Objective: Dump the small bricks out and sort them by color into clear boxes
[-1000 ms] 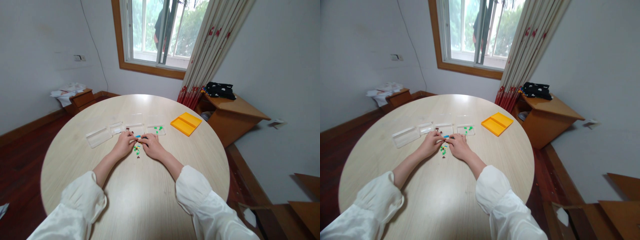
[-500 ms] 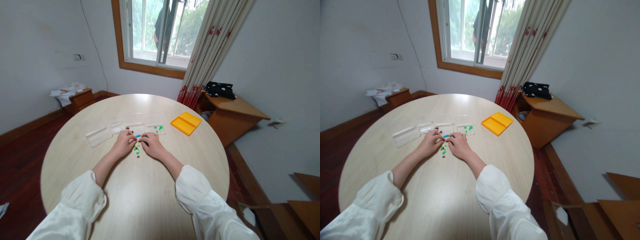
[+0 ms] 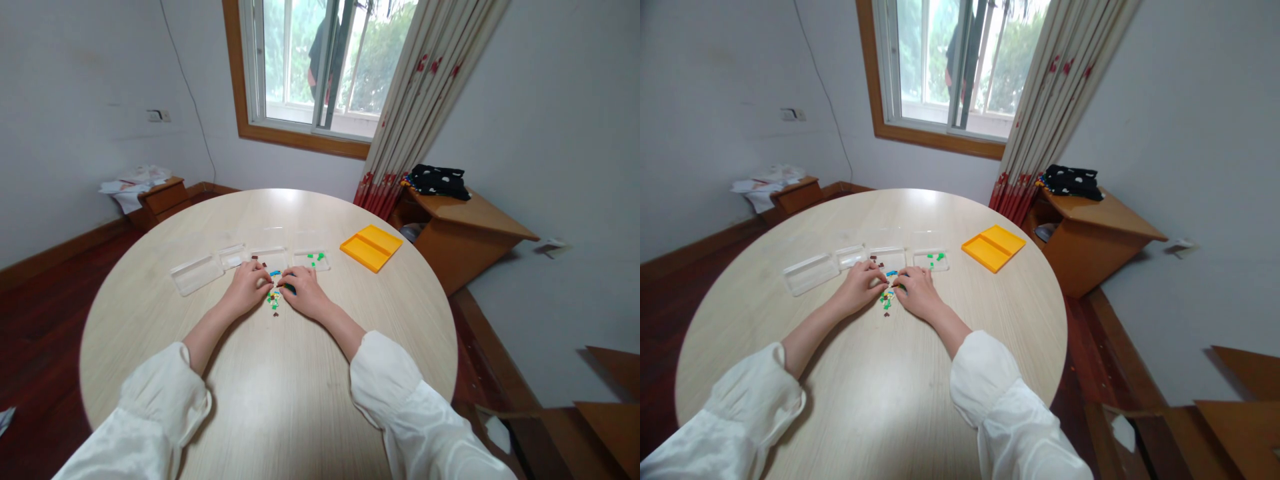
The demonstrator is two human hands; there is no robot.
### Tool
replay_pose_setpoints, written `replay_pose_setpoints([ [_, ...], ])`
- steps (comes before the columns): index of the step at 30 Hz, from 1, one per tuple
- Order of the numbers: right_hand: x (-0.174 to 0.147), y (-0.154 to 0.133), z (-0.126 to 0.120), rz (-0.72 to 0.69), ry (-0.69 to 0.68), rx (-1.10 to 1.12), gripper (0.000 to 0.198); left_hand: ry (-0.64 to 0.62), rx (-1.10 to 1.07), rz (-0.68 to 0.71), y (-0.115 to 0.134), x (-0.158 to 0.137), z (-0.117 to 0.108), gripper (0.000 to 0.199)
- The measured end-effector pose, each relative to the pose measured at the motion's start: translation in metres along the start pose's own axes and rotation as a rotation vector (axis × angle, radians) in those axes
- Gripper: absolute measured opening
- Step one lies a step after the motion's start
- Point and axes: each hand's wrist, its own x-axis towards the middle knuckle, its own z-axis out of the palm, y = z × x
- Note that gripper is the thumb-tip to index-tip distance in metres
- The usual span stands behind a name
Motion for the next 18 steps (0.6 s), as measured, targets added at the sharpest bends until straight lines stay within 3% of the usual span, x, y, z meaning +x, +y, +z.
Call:
replay_pose_setpoints([
  [18,0.0011,-0.0049,-0.0047,-0.005,0.01,0.001,0.007,-0.031,0.005,0.013,-0.0069,-0.0001,0.0034,0.013],
])
